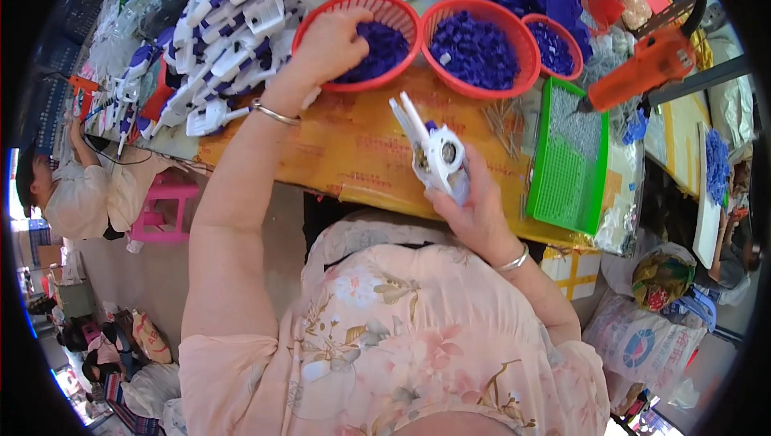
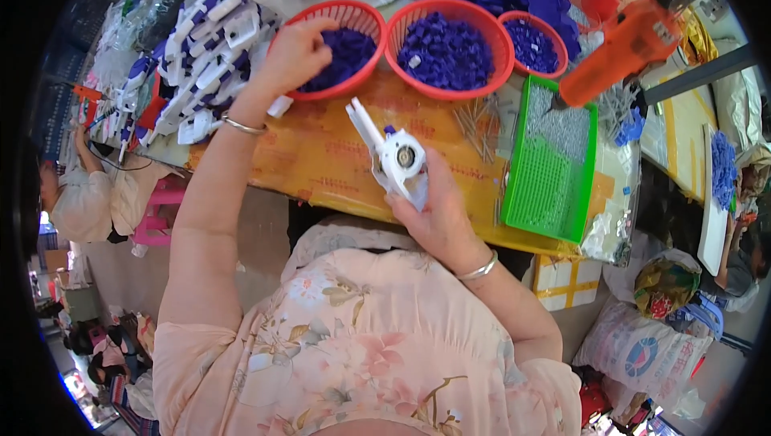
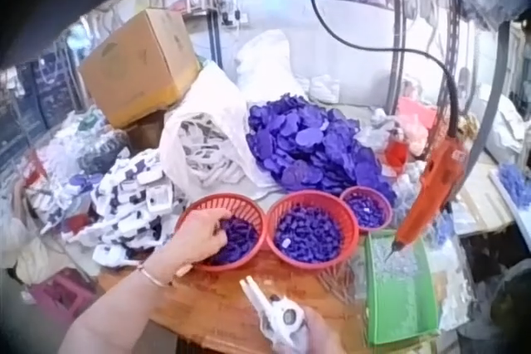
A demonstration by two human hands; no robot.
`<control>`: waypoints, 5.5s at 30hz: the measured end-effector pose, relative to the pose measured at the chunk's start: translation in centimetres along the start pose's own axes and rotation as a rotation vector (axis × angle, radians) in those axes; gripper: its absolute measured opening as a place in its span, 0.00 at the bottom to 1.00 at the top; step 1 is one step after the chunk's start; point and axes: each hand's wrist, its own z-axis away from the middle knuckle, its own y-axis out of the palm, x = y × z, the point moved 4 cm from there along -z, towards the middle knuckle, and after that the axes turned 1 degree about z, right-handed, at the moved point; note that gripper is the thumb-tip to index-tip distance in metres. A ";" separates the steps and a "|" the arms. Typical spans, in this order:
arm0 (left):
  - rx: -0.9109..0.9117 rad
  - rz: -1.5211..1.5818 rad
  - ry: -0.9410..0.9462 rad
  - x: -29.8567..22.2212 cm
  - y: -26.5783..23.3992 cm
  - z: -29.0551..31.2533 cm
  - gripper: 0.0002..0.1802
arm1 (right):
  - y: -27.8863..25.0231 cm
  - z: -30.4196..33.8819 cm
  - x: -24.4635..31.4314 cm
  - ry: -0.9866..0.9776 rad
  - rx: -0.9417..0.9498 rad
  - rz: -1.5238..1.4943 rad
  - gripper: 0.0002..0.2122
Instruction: Assembling the internal components and external housing of toy guns using an electric screwdriver.
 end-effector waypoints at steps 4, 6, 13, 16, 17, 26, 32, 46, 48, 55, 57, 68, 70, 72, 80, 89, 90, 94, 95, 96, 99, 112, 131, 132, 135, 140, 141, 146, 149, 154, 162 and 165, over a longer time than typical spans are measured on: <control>-0.075 0.411 0.001 -2.3 -1.6 3.9 0.13 | -0.2 -0.2 0.6 0.016 -0.025 -0.078 0.27; -0.011 0.748 -0.181 -3.8 -0.8 6.9 0.11 | -0.2 -0.4 0.7 0.084 -0.021 -0.099 0.26; 0.076 1.402 -0.573 -7.7 4.0 13.2 0.05 | -0.2 -0.6 0.5 0.106 -0.033 -0.117 0.23; 0.032 1.383 -0.573 -8.4 4.7 14.1 0.05 | -0.2 -0.6 0.5 0.109 -0.037 -0.066 0.22; 0.038 1.384 -0.578 -8.9 4.9 14.1 0.05 | -0.2 -0.5 0.6 0.086 -0.050 -0.050 0.22; -0.152 1.254 -0.548 -9.5 4.9 14.6 0.08 | -0.2 -0.5 0.8 0.065 -0.059 0.006 0.25; -0.108 1.202 -0.557 -9.2 5.4 14.8 0.07 | -0.2 -0.5 0.6 0.084 -0.025 0.058 0.27; -0.085 1.120 -0.541 -9.1 6.0 14.6 0.07 | -0.2 -0.6 0.8 0.070 -0.013 0.029 0.26; -0.082 1.120 -0.544 -9.2 5.9 14.6 0.07 | -0.2 -0.6 0.8 0.063 -0.017 0.031 0.26; -0.103 1.120 -0.544 -9.0 5.8 14.4 0.07 | -0.2 -0.6 0.7 0.072 -0.022 0.040 0.26; -0.103 1.119 -0.535 -9.0 5.9 14.5 0.07 | -0.1 -0.6 0.6 0.062 -0.021 0.034 0.26; -0.126 0.965 -0.480 -8.8 6.4 14.6 0.09 | -0.1 -0.6 0.1 0.059 -0.019 0.074 0.28; -0.177 0.829 -0.370 -9.0 6.1 14.5 0.09 | -0.1 -0.6 0.1 0.058 -0.025 0.079 0.28; -0.172 0.854 -0.404 -9.1 6.2 14.6 0.09 | 0.0 -0.6 0.4 0.043 -0.038 0.055 0.27; -0.205 1.014 -0.514 -9.9 6.1 15.1 0.15 | 0.1 -0.1 0.4 0.034 -0.023 0.028 0.29; -0.082 1.251 -0.542 -9.0 6.3 14.5 0.21 | 0.6 -0.1 0.9 0.040 0.038 -0.087 0.30; 0.095 1.360 -0.609 -9.0 6.3 14.3 0.24 | 0.6 -0.1 0.9 0.053 0.036 -0.181 0.28; 0.369 1.593 -0.536 -8.9 6.4 14.7 0.29 | 0.2 -0.1 1.4 0.072 0.075 -0.240 0.30; 0.370 1.593 -0.536 -8.7 6.5 14.8 0.29 | 0.0 -0.1 1.8 0.042 0.094 -0.192 0.31; 0.364 1.600 -0.512 -8.7 6.5 14.8 0.30 | -0.1 -0.2 2.0 0.011 0.113 -0.143 0.31; 0.338 1.573 -0.464 -8.6 6.6 14.8 0.31 | -0.2 0.0 1.6 -0.019 0.111 -0.090 0.32; 0.291 1.597 -0.538 -7.9 7.3 15.2 0.43 | -0.6 -0.2 3.0 -0.187 0.068 0.120 0.29; 0.326 1.674 -0.501 -8.3 7.1 14.7 0.43 | -0.3 0.6 4.2 -0.168 -0.009 0.327 0.33; 0.330 1.668 -0.486 -8.3 7.2 14.7 0.43 | -0.3 0.6 4.3 -0.166 -0.008 0.345 0.34; 0.359 1.665 -0.450 -8.1 7.1 14.8 0.41 | -0.3 0.9 4.3 -0.156 0.009 0.394 0.35; 0.369 1.659 -0.423 -8.1 7.2 14.9 0.39 | -0.4 1.0 4.5 -0.109 0.036 0.428 0.36; 0.363 1.680 -0.423 -8.3 7.1 14.8 0.38 | -0.4 1.0 4.5 -0.098 0.037 0.450 0.36; 0.341 1.700 -0.407 -8.5 7.1 14.7 0.38 | -0.5 1.0 4.8 -0.115 0.068 0.516 0.36; 0.341 1.701 -0.391 -8.5 7.1 14.7 0.39 | -0.5 0.9 5.0 -0.120 0.063 0.552 0.36; 0.320 1.667 -0.394 -8.6 6.9 14.7 0.39 | -0.5 0.8 5.1 -0.108 0.076 0.580 0.36; 0.312 1.628 -0.458 -8.2 7.1 14.7 0.43 | -0.3 0.7 4.6 -0.184 0.065 0.658 0.36; 0.296 1.598 -0.401 -8.3 7.2 14.6 0.40 | 0.0 0.6 4.0 -0.182 0.031 0.628 0.35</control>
